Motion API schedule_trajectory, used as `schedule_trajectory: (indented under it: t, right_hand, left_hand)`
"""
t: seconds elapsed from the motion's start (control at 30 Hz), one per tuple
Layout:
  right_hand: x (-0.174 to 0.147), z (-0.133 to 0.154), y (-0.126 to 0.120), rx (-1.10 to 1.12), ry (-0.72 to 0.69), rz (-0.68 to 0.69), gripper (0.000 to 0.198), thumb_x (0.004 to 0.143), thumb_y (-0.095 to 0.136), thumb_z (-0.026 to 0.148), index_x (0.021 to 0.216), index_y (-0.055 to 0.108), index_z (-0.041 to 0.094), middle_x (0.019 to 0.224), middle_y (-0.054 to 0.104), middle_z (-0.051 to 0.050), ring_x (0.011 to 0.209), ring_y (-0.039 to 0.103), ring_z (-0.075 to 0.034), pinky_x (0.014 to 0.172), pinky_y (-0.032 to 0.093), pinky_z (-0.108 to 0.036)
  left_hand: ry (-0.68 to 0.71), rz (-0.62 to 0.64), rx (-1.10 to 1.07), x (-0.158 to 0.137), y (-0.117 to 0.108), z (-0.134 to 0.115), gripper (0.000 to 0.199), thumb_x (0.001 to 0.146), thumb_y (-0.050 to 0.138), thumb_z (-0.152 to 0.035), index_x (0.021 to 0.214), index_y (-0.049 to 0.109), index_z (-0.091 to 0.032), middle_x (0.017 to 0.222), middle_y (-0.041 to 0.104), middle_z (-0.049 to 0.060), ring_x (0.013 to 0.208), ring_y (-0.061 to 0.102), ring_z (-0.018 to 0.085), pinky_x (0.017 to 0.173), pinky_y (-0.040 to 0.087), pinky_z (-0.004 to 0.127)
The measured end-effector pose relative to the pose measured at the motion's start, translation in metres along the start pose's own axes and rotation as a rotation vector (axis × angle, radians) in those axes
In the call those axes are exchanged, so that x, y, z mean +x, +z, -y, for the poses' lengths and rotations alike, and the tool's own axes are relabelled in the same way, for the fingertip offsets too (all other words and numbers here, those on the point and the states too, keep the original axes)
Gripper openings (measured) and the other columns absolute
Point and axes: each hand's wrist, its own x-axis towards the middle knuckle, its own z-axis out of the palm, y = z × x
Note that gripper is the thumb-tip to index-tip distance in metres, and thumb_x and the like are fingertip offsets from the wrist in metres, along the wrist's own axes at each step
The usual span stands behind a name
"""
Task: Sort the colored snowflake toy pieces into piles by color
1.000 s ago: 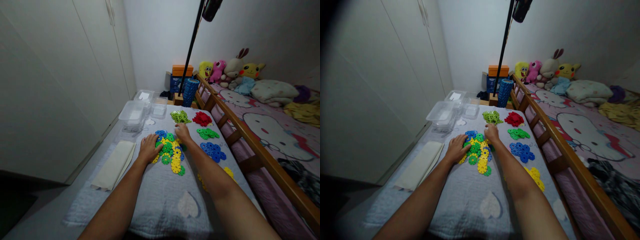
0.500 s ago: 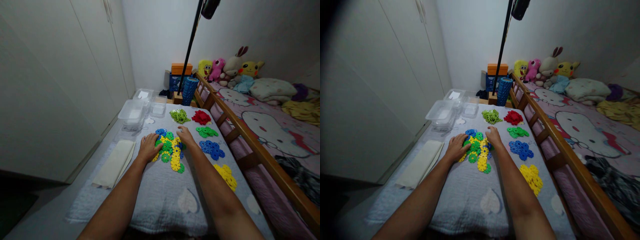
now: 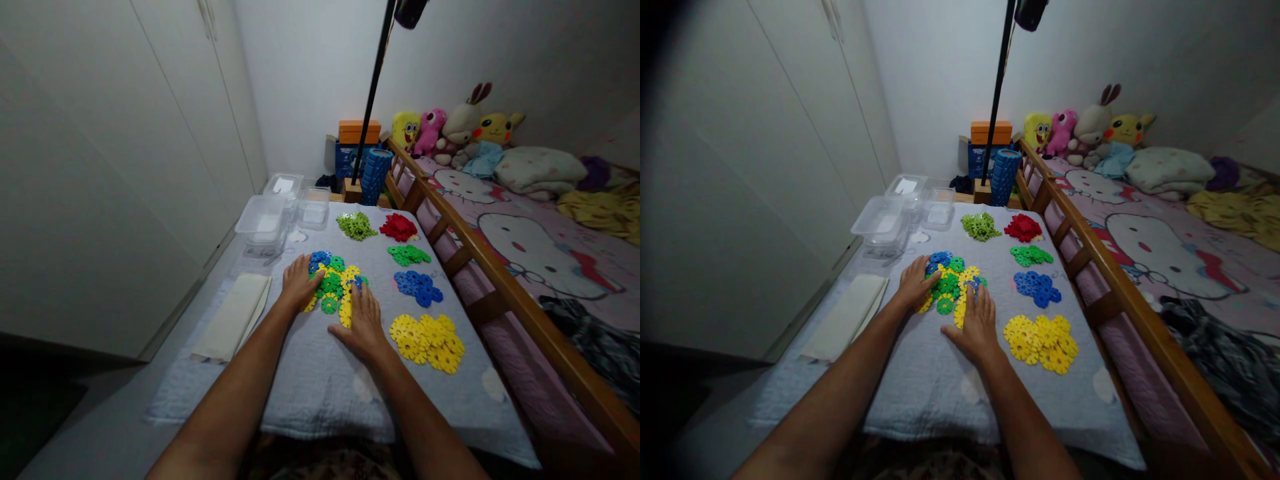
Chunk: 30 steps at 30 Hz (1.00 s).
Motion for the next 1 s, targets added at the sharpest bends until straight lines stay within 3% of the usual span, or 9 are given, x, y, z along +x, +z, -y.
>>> schedule_trajectory:
  t: [0.2,0.37,0.73,1.0]
  right_hand:
    - [-0.003,0.007,0.006,-0.046,-0.002,-0.054,0.102,0.082,0.068,0.055,0.162,0.018,0.017,0.167,0.018,-0.023,0.154,0.018,-0.038,0.119,0.022,-0.06]
    - [0.0,0.007,0.007,-0.068,0.009,-0.074,0.093,0.086,0.063,0.058,0.16,0.025,0.017,0.165,0.023,-0.022,0.153,0.022,-0.038,0.12,0.022,-0.058]
    - [0.038,0.009,0.007,-0.036,-0.006,-0.051,0.091,0.088,0.062,0.058,0.158,0.028,0.011,0.163,0.03,-0.025,0.152,0.024,-0.037,0.121,0.018,-0.054]
    - [0.04,-0.004,0.006,0.201,-0.076,-0.208,0.083,0.083,0.067,0.045,0.152,0.037,0.01,0.152,0.045,-0.022,0.143,0.039,-0.032,0.118,0.031,-0.049]
  left_hand:
    - [-0.055,0.021,0.06,0.022,0.002,-0.019,0.062,0.096,0.048,-0.055,0.147,0.044,-0.021,0.155,0.045,0.017,0.143,0.041,0.033,0.116,0.031,0.053]
    - [0.109,0.043,0.065,0.03,0.005,-0.017,0.05,0.095,0.053,-0.047,0.14,0.052,-0.025,0.152,0.051,0.013,0.142,0.043,0.029,0.117,0.03,0.054]
    - [0.234,0.077,-0.1,0.013,0.004,-0.009,0.044,0.099,0.045,-0.04,0.136,0.059,-0.021,0.148,0.057,0.009,0.139,0.049,0.022,0.119,0.036,0.043]
    - [0.232,-0.006,-0.328,0.0,0.006,-0.014,0.035,0.098,0.047,-0.037,0.122,0.066,-0.021,0.132,0.066,0.008,0.127,0.058,0.021,0.114,0.041,0.039]
